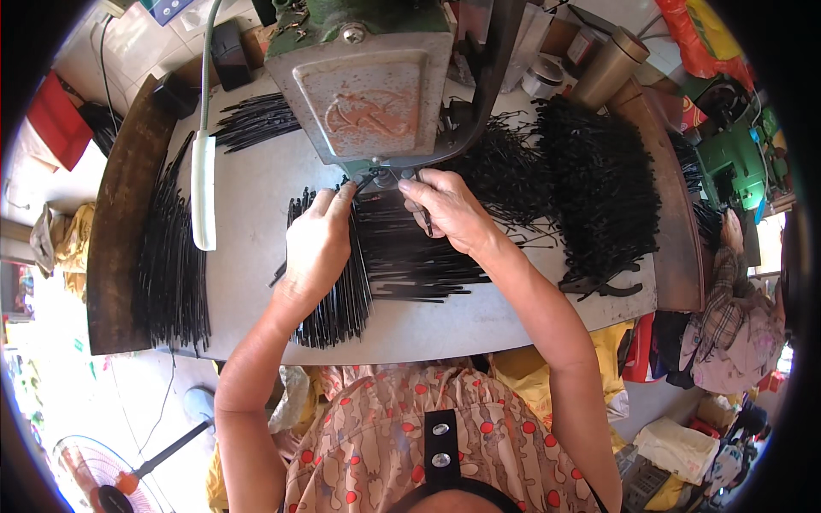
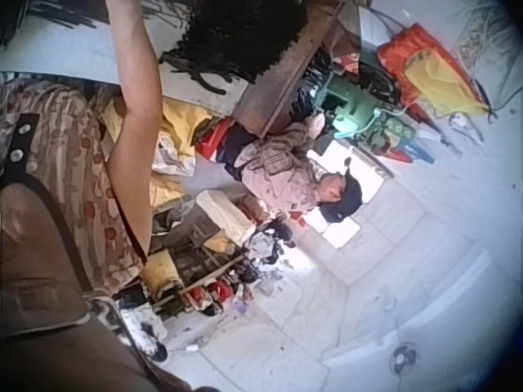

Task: The person inserts components into the heads of black plastic zip ties using a small manual press at an assembly station.

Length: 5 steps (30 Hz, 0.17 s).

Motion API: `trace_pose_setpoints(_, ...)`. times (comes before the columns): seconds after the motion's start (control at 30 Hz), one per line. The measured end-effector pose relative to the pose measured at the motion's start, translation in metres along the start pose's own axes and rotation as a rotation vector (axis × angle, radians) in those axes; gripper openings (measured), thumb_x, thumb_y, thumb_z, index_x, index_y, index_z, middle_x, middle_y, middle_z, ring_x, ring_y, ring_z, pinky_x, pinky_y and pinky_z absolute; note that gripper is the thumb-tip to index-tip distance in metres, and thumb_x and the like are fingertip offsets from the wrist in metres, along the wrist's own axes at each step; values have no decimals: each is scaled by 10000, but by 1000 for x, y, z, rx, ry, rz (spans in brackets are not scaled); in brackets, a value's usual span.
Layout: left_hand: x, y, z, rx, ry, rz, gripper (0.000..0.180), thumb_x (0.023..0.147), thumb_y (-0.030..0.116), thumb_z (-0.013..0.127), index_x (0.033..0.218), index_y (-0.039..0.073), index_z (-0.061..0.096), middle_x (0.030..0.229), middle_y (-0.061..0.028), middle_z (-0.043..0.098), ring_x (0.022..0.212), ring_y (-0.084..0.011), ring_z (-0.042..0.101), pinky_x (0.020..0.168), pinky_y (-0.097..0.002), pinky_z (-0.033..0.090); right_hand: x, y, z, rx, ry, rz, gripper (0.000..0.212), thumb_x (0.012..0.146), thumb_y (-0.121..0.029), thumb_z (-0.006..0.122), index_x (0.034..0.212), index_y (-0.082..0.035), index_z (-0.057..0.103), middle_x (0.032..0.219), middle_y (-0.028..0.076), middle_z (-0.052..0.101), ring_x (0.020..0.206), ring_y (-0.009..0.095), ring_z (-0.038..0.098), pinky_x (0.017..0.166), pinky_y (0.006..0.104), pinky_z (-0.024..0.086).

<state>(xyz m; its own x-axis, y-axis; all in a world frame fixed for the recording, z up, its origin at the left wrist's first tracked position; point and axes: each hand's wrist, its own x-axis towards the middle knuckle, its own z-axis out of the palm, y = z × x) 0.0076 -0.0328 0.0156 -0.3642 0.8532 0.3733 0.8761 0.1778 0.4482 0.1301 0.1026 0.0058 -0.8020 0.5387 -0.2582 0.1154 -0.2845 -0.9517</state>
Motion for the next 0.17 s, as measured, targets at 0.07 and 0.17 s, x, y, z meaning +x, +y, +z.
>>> trace_pose_setpoints(0.07, 0, -2, -2, 195, -12, 93, 297, 759, 18, 503, 1055, 47, 519, 752, -150, 516, 667, -296, 554, 556, -374, 444, 0, -1, 0, 4, -1, 0, 242, 844, -198, 503, 691, -13, 474, 597, 21, 434, 418, 42, 371, 317, 182, 241)
trace_pose_setpoints(0.17, 2, -11, -14, 97, -124, 54, 326, 749, 17, 511, 1070, 73, 519, 816, -139, 528, 658, -296, 561, 564, -360, 456, -1, -3, 0, 25, -7, 16, 237, 836, -196, 516, 687, -17, 472, 597, 24, 435, 421, 44, 380, 315, 177, 246)
